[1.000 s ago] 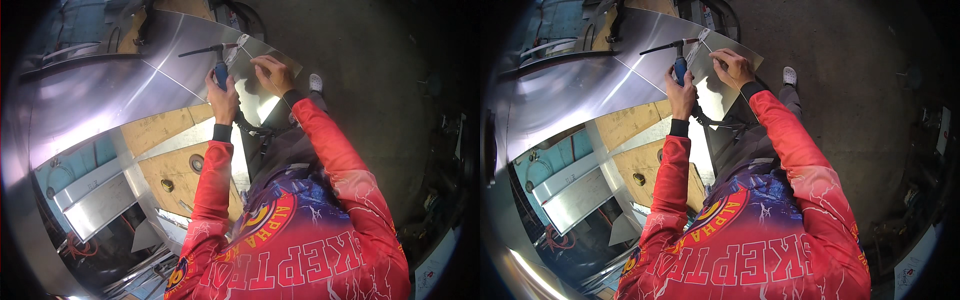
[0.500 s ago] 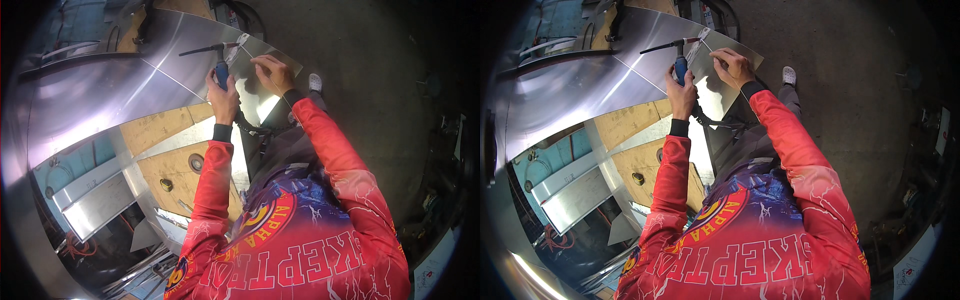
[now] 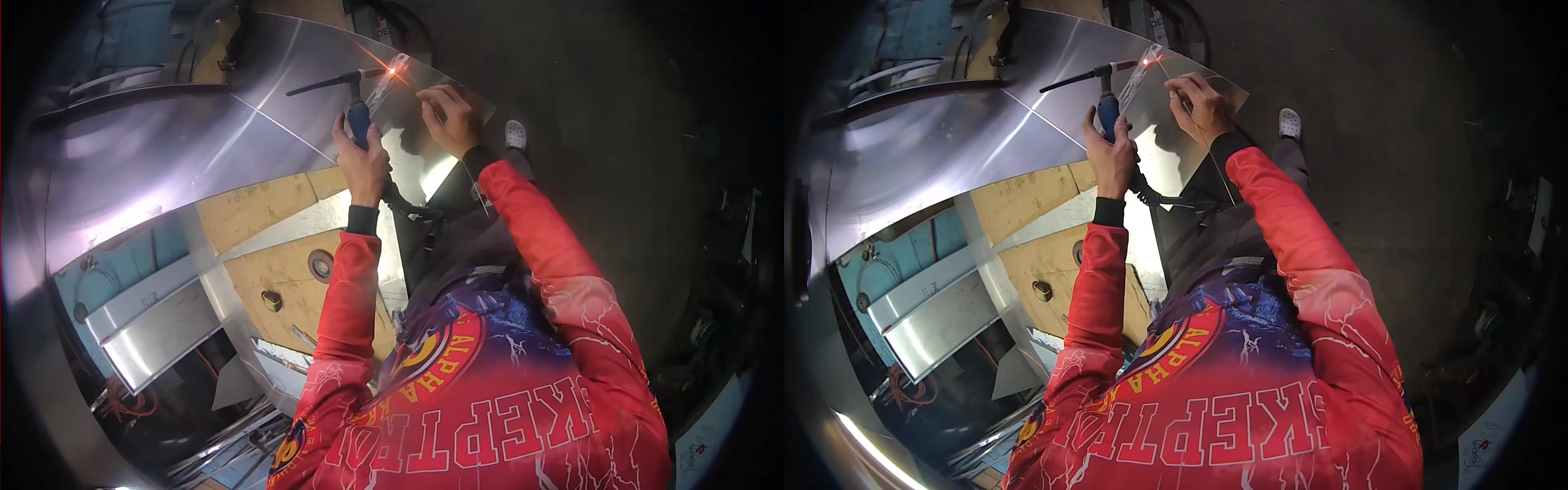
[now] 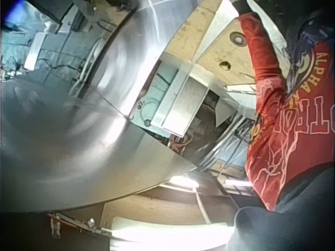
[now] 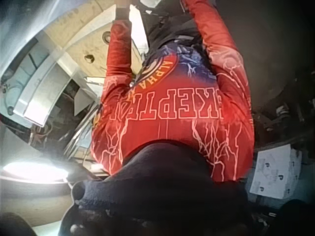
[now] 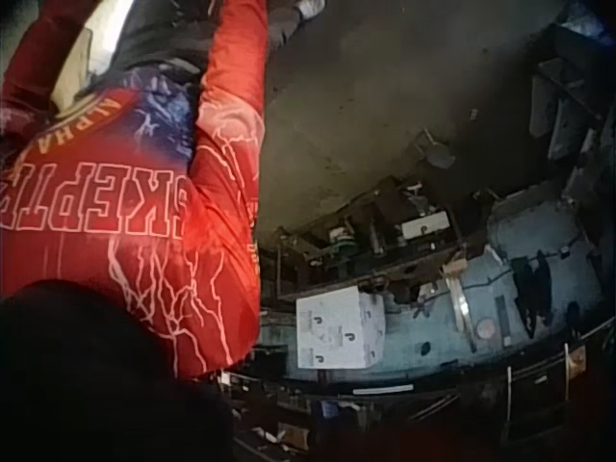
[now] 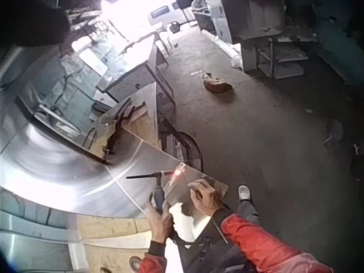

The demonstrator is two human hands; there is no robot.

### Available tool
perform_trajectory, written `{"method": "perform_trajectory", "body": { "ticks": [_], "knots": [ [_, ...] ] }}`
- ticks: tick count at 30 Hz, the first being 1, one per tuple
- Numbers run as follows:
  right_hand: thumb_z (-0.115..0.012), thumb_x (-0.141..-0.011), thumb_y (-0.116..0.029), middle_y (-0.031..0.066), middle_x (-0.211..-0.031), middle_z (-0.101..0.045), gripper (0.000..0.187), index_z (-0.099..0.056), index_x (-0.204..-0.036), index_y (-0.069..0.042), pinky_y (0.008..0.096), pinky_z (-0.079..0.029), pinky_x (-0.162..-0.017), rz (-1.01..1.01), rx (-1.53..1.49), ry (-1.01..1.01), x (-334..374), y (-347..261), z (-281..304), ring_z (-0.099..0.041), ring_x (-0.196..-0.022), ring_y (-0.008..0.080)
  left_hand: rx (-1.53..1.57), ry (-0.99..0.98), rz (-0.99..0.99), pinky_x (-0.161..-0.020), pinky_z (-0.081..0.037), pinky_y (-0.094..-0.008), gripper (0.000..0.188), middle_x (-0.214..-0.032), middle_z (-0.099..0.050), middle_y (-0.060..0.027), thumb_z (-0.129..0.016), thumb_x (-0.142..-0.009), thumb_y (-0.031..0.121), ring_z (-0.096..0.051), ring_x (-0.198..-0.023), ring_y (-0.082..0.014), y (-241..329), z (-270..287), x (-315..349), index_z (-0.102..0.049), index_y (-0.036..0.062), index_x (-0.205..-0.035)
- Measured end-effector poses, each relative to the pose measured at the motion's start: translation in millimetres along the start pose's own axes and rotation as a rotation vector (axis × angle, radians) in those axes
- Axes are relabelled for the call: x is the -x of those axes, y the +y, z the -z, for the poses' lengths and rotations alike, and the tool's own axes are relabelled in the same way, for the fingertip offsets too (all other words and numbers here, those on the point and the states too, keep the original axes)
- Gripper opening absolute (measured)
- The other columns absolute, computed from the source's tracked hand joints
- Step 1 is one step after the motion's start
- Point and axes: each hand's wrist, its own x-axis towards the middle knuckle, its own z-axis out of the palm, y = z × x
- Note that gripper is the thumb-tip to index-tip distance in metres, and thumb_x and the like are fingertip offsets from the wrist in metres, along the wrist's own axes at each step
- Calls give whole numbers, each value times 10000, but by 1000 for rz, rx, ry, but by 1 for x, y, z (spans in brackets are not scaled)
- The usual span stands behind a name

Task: Grinding, fitting, and TIG welding stainless steel sheets to fabricate a component.

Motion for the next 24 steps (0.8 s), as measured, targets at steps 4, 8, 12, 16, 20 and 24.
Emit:
{"method": "perform_trajectory", "body": {
  "ticks": [4, 8, 12, 16, 20, 24],
  "knots": [
    [-684, -886, -69, 63, -1009, -680, 150, -694, -1030, -107, 320, -564, -700, -28, 61, -35, 0, -4, 4, -709, -798, 210, 69, -5, 11, -545, -486, -321, 592, -860, -649, -124, -603, -978, 173, -592, -597, -154, -9, 10, 9, -326, -1, -1472],
    [-673, -907, -75, 63, -1025, -692, 146, -693, -1050, -96, 316, -568, -701, -124, -31, -12, 8, -31, -10, -703, -807, 203, 62, -13, 49, -554, -479, -304, 567, -908, -655, -124, -585, -993, 157, -588, -631, -139, -18, 27, 23, -327, -3, -1472],
    [-664, -919, -73, 69, -1057, -701, 163, -697, -1078, -79, 301, -581, -698, -123, -65, -28, 36, -38, -28, -712, -843, 193, 58, 12, -34, -425, -419, -254, 547, -873, -661, -99, -589, -1015, 132, -527, -499, -81, -28, 33, 19, -309, 13, -1470],
    [-661, -911, -56, 78, -1051, -684, 168, -690, -1076, -62, 301, -593, -705, -109, -53, -97, 42, -29, -24, -714, -838, 199, 47, -6, 45, -560, -483, -305, 564, -897, -653, -116, -589, -993, 158, -590, -635, -137, -26, 36, 16, -332, -12, -1465],
    [-647, -907, -31, 69, -1012, -670, 160, -685, -1061, -54, 295, -595, -695, -133, -76, -100, 44, -24, -25, -711, -819, 180, 79, -53, 88, -568, -489, -308, 555, -896, -663, -118, -589, -992, 159, -597, -626, -142, -23, 34, 17, -343, -15, -1458],
    [-642, -907, -26, 68, -1007, -672, 164, -687, -1063, -52, 287, -591, -700, -136, -44, -134, 46, -28, -27, -707, -813, 164, 59, -33, 4, -409, -442, -266, 546, -833, -657, -96, -593, -1011, 148, -558, -485, -97, -40, 31, 13, -321, -5, -1458]
  ]
}}
